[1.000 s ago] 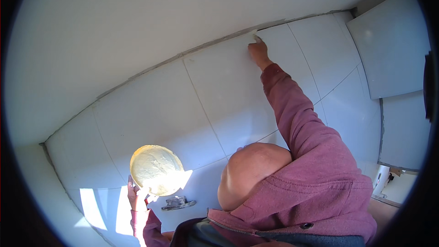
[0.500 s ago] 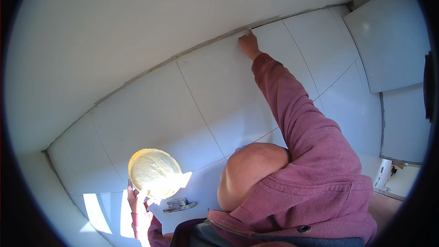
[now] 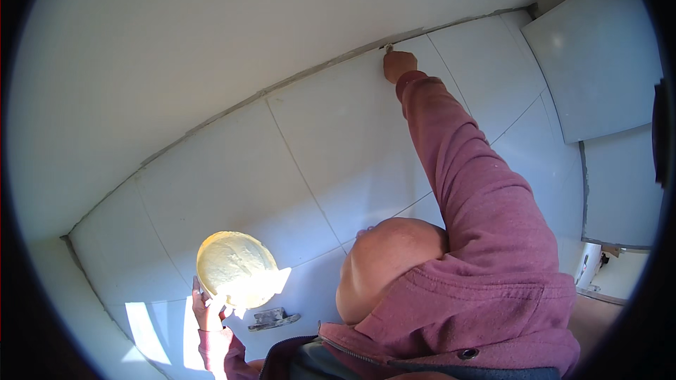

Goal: Applying grout to the joints of floor tiles using a spreader.

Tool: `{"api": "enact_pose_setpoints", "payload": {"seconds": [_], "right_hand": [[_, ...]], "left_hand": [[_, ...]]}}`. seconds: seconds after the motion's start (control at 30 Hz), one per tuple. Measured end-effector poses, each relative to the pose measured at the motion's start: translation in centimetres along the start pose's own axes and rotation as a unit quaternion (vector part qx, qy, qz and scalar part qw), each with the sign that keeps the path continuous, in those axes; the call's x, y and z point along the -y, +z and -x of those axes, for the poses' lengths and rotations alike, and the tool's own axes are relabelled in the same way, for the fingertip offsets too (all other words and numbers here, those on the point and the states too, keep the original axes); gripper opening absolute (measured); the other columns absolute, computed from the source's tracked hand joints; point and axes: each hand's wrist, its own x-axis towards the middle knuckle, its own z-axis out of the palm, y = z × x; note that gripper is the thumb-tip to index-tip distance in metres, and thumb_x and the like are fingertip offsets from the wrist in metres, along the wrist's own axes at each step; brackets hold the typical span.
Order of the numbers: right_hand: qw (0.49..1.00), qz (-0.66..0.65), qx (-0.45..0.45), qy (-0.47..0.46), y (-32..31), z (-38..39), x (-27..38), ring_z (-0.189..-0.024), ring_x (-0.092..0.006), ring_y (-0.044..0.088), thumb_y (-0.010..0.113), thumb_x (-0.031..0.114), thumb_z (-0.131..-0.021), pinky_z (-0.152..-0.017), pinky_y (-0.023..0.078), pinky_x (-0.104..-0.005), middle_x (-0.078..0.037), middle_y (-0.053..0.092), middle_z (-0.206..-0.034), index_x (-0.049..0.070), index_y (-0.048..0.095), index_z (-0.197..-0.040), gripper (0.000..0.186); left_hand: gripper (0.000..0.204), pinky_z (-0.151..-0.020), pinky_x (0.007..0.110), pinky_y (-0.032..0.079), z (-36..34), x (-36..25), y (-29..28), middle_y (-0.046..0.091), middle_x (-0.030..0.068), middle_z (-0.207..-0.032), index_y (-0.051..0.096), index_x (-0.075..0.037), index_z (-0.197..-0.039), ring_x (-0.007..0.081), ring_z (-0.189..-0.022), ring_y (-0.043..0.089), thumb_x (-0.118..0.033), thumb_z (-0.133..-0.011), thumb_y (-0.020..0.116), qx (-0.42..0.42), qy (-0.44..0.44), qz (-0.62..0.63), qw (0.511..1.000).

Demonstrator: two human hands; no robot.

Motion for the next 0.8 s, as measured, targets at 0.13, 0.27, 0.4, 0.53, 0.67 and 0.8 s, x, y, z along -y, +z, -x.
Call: {"api": "enact_pose_setpoints", "payload": {"seconds": [0.13, 0.27, 0.4, 0.53, 0.67, 0.8], "right_hand": [[0.992, -0.062, -0.101, 0.047, -1.2, 1.3, -0.5, -0.07, -0.0293, 0.062, 0.047, 0.011, -0.071, -0.061, 0.049, -0.0372, -0.017, 0.063, -0.076, 0.005, 0.059, -0.099, 0.031], [0.902, -0.409, -0.096, 0.103, -0.7, 0.9, 0.5, -0.079, -0.028, 0.062, 0.048, 0.013, -0.071, -0.065, 0.05, -0.0381, -0.017, 0.063, -0.082, 0.004, 0.055, -0.109, 0.04], [0.897, -0.406, 0.033, 0.173, -0.8, 0.7, 2.2, -0.09, -0.0295, 0.059, 0.046, 0.013, -0.07, -0.076, 0.047, -0.0388, -0.019, 0.061, -0.094, 0.003, 0.054, -0.112, 0.044], [0.993, -0.101, -0.01, 0.062, -1.9, 1.1, 1.4, -0.083, -0.0363, 0.059, 0.044, 0.012, -0.07, -0.075, 0.048, -0.0394, -0.021, 0.062, -0.086, 0.0, 0.056, -0.105, 0.039], [0.922, -0.337, -0.142, 0.126, -1.0, 0.2, -0.6, -0.079, -0.0289, 0.061, 0.045, 0.012, -0.072, -0.069, 0.049, -0.0373, -0.019, 0.062, -0.085, -0.001, 0.061, -0.082, 0.023], [0.87, -0.456, 0.12, 0.147, 1.0, -1.1, 0.2, -0.07, -0.0265, 0.062, 0.045, 0.01, -0.071, -0.063, 0.049, -0.0342, -0.02, 0.062, -0.075, -0.002, 0.06, -0.072, 0.019]], "left_hand": [[0.076, -0.041, 0.022, 0.048, -1.3, 1.8, -0.8, 0.055, 0.0122, -0.098, 0.022, -0.008, -0.135, 0.0196, -0.067, 0.061, -0.001, -0.07, 0.059, -0.017, 0.061, 0.002, 0.998], [0.076, -0.044, 0.023, 0.051, -1.5, 2.3, -0.9, 0.055, 0.0126, -0.1, 0.023, -0.008, -0.135, 0.0217, -0.073, 0.062, 0.0, -0.069, 0.06, -0.028, 0.089, -0.015, 0.996], [0.077, -0.05, 0.024, 0.051, -0.3, 1.0, -0.2, 0.054, 0.0117, -0.102, 0.024, -0.007, -0.135, 0.0197, -0.078, 0.06, -0.001, -0.068, 0.061, -0.014, 0.032, 0.003, 0.999], [0.077, -0.057, 0.025, 0.05, 0.3, -0.3, 0.5, 0.054, 0.0113, -0.102, 0.025, -0.004, -0.134, 0.0182, -0.08, 0.058, 0.001, -0.066, 0.06, -0.014, 0.004, 0.033, 0.999], [0.076, -0.056, 0.025, 0.049, 0.1, -0.7, 0.3, 0.054, 0.0112, -0.102, 0.025, -0.003, -0.134, 0.017, -0.077, 0.058, 0.003, -0.066, 0.059, -0.009, -0.001, -0.038, 0.999], [0.076, -0.047, 0.022, 0.044, -0.3, 0.0, 0.2, 0.055, 0.0103, -0.099, 0.025, -0.004, -0.134, 0.0138, -0.067, 0.056, 0.002, -0.067, 0.06, -0.013, 0.027, -0.003, 1.0]]}}
